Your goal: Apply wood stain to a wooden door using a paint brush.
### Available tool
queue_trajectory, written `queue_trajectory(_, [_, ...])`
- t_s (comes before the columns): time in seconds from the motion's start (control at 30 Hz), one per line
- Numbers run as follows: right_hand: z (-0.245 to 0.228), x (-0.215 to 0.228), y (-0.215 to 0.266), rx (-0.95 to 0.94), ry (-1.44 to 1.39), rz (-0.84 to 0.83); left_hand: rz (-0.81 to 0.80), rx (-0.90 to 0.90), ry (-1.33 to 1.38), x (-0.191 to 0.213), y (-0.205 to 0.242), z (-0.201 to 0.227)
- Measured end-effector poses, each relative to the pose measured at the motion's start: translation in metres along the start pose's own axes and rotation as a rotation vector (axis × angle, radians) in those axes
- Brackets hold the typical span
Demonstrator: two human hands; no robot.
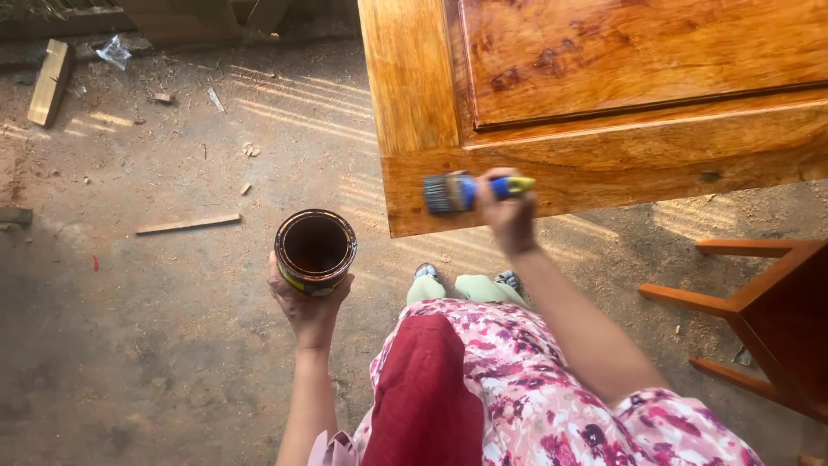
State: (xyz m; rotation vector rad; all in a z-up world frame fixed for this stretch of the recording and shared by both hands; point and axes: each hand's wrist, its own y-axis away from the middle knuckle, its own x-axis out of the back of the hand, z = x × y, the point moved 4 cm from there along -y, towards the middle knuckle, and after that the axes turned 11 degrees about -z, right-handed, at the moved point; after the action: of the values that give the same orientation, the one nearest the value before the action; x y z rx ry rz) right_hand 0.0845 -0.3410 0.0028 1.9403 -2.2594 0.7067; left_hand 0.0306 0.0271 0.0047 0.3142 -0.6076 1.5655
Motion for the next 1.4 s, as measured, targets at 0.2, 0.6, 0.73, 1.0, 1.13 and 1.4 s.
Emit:
queue_trajectory(0.2, [0.023, 0.123, 0.030, -0.093, 0.381, 0.220, 0.006, 0.011, -0.087, 0.009, 0.001, -0.006])
queue_trajectory(0.6, [-0.057, -0.071, -0.004, 0.346, 0.532, -0.222, -0.015, 0.036, -0.008, -0.001, 0.001, -0.004])
queue_trajectory(0.73, [-0.065, -0.041, -0.023, 0.255, 0.218, -0.123, -0.002, 0.001, -0.004, -0.004, -0.004, 0.003])
queue_trajectory(1.0, [0.022, 0.103, -0.003, -0.161, 0.197, 0.133, 0.039, 0.018, -0.115, -0.018, 0.000, 0.021])
queue_trajectory(1.13, [-0.019, 0.121, -0.014, -0.208, 0.283, 0.110, 0.070, 0.033, -0.064, -0.027, 0.000, 0.030])
queue_trajectory(1.4, [-0.096, 0.035, -0.039, -0.060, -0.504, -0.216, 0.011, -0.105, -0.192, -0.040, -0.015, 0.044])
